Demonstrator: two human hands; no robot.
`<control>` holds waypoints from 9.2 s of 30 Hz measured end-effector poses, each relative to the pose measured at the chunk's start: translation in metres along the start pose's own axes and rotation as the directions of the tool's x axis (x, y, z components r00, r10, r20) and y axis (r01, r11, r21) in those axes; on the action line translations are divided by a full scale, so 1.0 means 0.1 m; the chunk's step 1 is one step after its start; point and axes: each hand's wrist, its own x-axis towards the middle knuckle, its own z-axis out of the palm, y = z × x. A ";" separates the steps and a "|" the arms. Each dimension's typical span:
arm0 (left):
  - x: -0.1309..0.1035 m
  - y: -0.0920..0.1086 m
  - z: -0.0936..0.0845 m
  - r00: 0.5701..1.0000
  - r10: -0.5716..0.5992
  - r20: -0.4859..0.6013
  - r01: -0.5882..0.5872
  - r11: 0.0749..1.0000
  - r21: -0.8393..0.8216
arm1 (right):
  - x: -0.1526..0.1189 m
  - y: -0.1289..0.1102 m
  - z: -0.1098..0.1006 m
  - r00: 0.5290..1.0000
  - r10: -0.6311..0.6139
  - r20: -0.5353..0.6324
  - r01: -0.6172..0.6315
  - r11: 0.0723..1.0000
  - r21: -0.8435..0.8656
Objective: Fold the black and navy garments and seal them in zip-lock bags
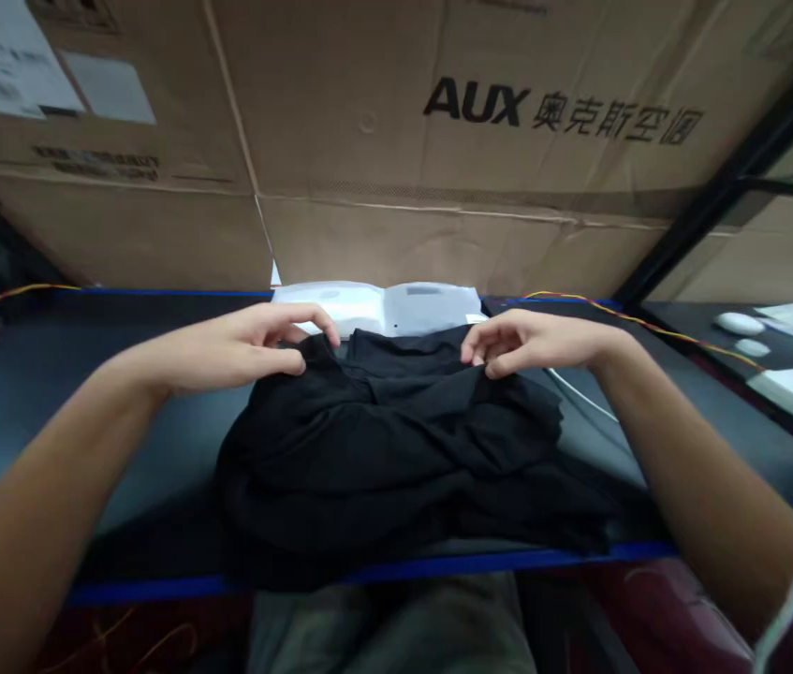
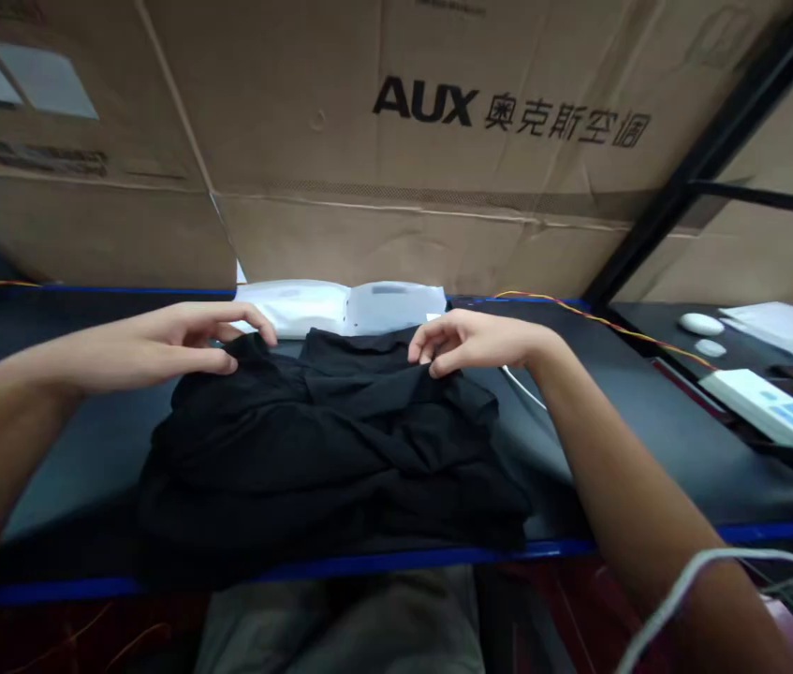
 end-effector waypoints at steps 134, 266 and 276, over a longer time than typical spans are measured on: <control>-0.03 0.13 0.28 0.912 -0.172 0.371 -0.036 0.869 0.493 | 0.30 0.28 -0.05 0.012 -0.136 -0.991 0.216 0.968 -0.130; -0.03 0.18 0.96 0.753 0.658 0.009 -0.570 0.646 0.508 | 0.47 -0.11 0.67 0.804 -0.431 -0.411 0.377 0.902 -0.209; -0.06 0.24 1.00 0.635 0.755 0.165 -0.727 0.511 0.458 | 0.97 -0.35 0.65 0.898 -0.432 -0.081 0.323 0.773 -0.546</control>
